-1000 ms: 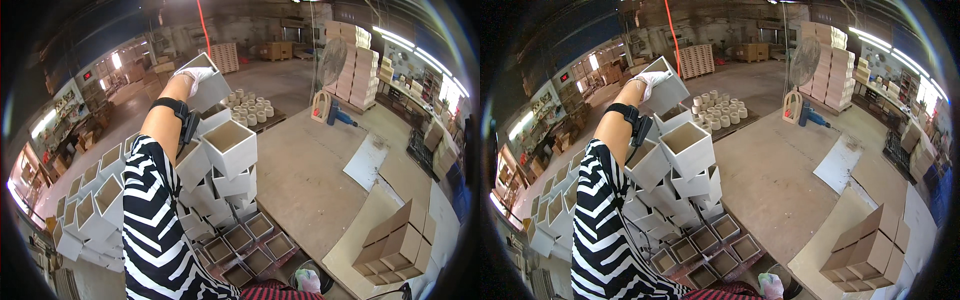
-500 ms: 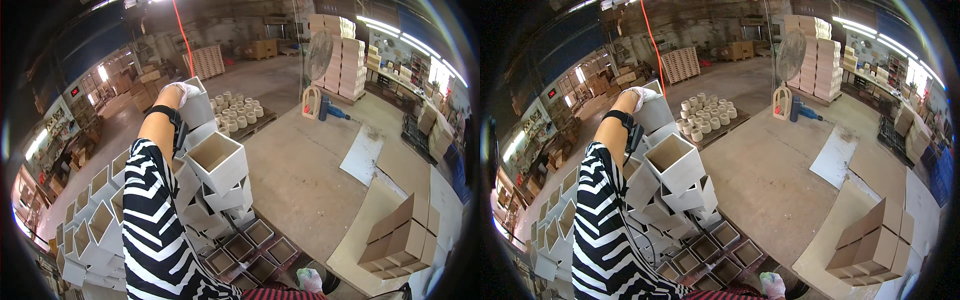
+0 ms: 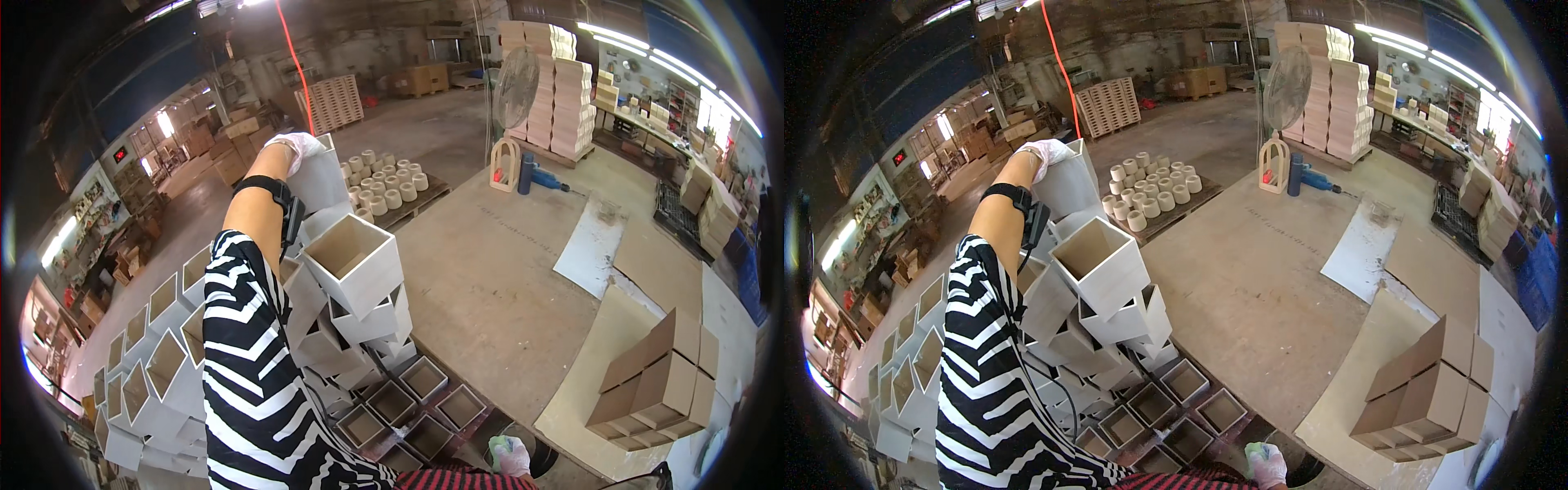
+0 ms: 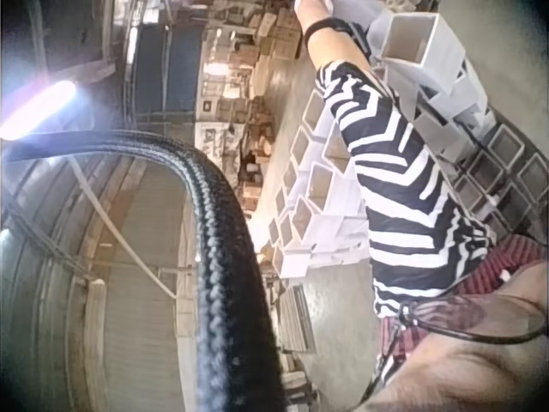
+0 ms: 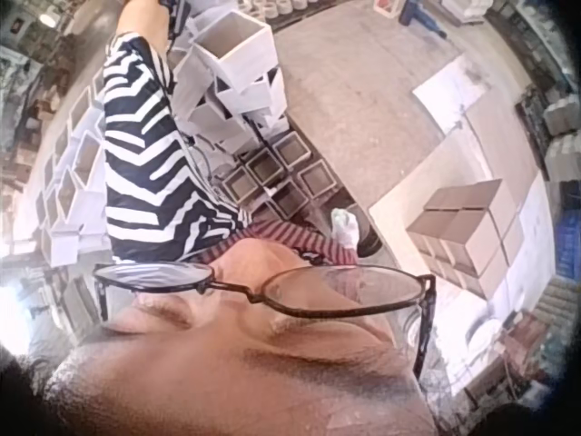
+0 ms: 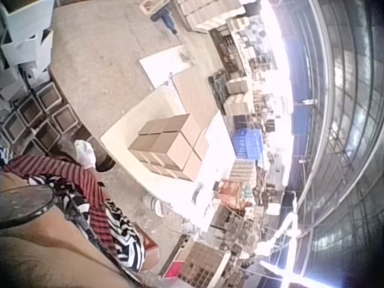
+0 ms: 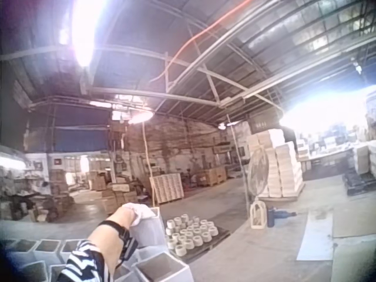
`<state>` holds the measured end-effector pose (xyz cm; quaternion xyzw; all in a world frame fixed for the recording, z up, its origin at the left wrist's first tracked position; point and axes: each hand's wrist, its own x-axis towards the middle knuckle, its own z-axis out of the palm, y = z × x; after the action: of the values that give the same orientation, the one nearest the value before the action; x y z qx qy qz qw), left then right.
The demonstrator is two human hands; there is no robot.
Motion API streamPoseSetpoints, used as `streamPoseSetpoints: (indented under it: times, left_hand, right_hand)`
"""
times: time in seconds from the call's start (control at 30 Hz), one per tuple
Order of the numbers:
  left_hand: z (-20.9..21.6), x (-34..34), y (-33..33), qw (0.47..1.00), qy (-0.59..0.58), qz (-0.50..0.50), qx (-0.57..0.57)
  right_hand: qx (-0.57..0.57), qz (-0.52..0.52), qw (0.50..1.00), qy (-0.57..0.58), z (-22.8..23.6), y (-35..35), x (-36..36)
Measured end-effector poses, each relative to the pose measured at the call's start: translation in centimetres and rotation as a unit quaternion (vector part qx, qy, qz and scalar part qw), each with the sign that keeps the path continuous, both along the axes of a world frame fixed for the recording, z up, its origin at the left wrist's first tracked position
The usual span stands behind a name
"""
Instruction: The person applies a white substance to the edges and interior of wooden boxes using a green sponge and stacks the finished boxes onto a large pile.
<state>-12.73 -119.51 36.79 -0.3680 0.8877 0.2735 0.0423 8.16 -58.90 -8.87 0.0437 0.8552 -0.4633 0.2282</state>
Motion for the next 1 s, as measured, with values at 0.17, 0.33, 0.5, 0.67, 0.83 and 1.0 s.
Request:
streamPoseSetpoints:
  times: [0.17, 0.33, 0.5, 0.67, 0.83, 1.0]
  left_hand:
    - [1.8, 2.2, 4.7, 0.981, 0.147, 0.031, -0.125]
    - [3.3, 5.8, 6.0, 0.941, 0.306, -0.095, -0.112]
    - [1.1, 14.1, 16.5, 0.863, 0.487, -0.134, 0.023]
    - [-9.0, 24.0, 29.1, 0.894, 0.414, -0.157, -0.069]
    - [-28.3, 31.6, 29.9, 0.959, 0.238, 0.002, 0.151]
    - [-51.3, 37.2, 30.9, 0.878, 0.149, 0.176, 0.419]
  right_hand:
    - [-0.012, 0.019, 1.000, 0.022, -1.6, 0.5, -0.4]
    - [0.009, 0.058, 0.997, 0.042, -1.0, 0.7, -0.3]
    - [-0.019, 0.179, 0.969, 0.171, -1.4, 1.9, -0.2]
    - [-0.100, -0.026, 0.994, 0.018, -3.8, 3.1, -0.4]
    - [-0.137, -0.021, 0.989, -0.045, -3.7, 4.7, 0.8]
    - [-0.044, 0.018, 0.997, -0.055, -3.8, 6.6, 2.1]
